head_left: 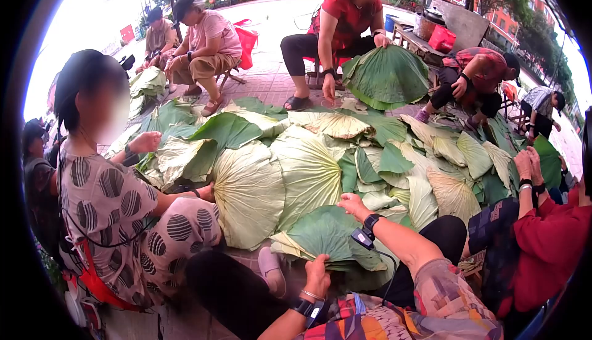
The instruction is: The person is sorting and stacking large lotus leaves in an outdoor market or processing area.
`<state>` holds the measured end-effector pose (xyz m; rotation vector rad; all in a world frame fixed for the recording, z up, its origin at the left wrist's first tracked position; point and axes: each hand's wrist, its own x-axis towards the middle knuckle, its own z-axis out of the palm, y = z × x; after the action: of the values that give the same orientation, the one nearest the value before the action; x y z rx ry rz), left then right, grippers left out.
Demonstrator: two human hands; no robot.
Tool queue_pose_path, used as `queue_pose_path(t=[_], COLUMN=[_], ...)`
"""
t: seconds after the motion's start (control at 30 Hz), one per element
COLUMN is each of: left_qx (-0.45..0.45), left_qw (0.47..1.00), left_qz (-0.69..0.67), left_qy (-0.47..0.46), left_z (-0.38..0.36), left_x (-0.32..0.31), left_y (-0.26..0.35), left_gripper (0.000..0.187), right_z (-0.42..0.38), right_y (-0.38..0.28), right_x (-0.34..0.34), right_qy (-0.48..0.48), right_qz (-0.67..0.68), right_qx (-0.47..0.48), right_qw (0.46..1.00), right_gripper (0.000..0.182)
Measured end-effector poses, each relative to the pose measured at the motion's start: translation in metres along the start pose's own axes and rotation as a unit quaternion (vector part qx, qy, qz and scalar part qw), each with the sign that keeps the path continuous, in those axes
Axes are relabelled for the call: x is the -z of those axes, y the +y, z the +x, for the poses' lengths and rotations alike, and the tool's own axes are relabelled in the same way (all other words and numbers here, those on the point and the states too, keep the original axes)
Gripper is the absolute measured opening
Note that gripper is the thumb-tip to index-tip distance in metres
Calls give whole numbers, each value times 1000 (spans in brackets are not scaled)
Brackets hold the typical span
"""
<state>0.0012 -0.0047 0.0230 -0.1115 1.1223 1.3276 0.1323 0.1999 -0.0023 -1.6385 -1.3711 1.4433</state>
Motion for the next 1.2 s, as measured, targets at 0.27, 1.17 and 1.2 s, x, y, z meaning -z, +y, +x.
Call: queue_pose_path(t=[0.27, 1.17, 1.2], left_qx=[-19, -38, -43], left_qw=[1000, 995, 995], left_qz=[-10, 52, 51], left_qy=[13, 70, 70], left_z=[8, 39, 44], left_x=[1, 10, 11], left_y=[-4, -34, -37], left_gripper=[18, 17, 17], right_z=[57, 97, 100], right_y=[19, -72, -78], right_x=[-10, -4, 1], right_qy=[42, -17, 8], right_qz=[39, 190, 168], right_qx=[-67, 154, 169], right_qw=[996, 970, 971], right_gripper=[62, 20, 18])
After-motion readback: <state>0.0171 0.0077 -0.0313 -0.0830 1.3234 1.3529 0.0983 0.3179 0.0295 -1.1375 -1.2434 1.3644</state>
